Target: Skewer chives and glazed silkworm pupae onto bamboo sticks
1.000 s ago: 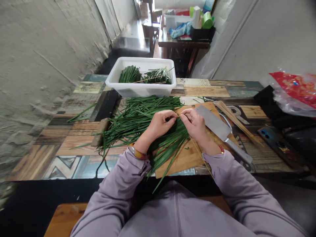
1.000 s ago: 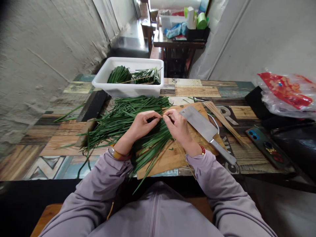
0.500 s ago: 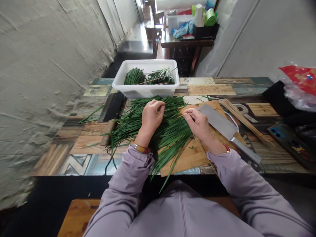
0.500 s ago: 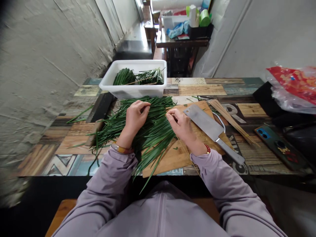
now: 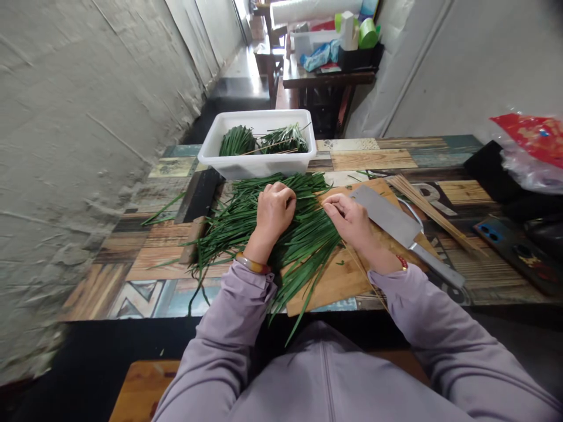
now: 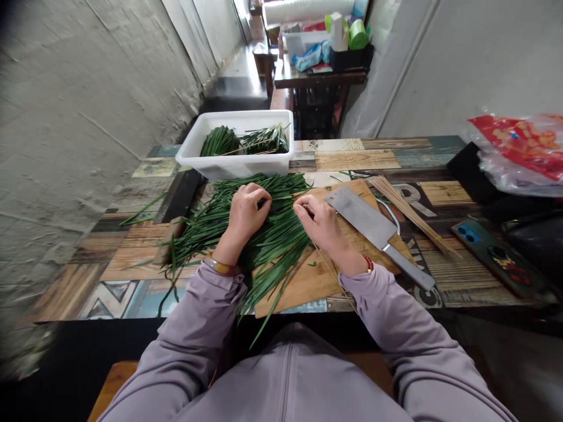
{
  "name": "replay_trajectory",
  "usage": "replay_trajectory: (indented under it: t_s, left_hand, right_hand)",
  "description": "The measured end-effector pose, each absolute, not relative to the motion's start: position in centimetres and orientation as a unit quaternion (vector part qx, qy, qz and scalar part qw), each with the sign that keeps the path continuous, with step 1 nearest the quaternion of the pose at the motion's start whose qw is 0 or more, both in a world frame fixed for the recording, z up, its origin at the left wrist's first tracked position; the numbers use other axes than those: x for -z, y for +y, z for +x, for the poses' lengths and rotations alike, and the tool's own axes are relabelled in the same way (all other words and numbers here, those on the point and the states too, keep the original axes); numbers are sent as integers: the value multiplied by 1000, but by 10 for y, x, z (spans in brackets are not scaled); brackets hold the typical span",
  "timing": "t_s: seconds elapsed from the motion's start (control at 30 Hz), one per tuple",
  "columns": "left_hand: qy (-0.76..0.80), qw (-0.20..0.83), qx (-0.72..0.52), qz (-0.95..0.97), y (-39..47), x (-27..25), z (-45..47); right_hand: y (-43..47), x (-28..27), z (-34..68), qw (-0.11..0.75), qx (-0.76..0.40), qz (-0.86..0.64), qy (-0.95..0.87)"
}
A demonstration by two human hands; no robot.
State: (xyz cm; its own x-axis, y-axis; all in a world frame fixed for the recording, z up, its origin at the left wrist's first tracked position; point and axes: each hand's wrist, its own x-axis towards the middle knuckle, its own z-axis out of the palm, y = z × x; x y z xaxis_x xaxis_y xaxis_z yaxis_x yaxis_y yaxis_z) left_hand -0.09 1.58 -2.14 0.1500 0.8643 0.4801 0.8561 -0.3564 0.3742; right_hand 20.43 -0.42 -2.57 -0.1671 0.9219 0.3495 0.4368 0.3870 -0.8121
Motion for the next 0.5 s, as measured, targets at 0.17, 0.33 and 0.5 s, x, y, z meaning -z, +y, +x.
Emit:
replay_trajectory:
  t_s: [0.17, 0.33, 0.5]
  left_hand:
    - [540, 97, -413, 727, 17, 18, 0]
    - [557, 139, -424, 701, 16, 18, 2]
    - [535, 153, -438, 706, 16, 20, 3]
  right_hand:
    - [-5, 26, 204, 438, -286, -469, -712]
    - [-5, 25, 204, 440, -283, -467, -713]
    - [-5, 24, 204, 437, -283, -471, -712]
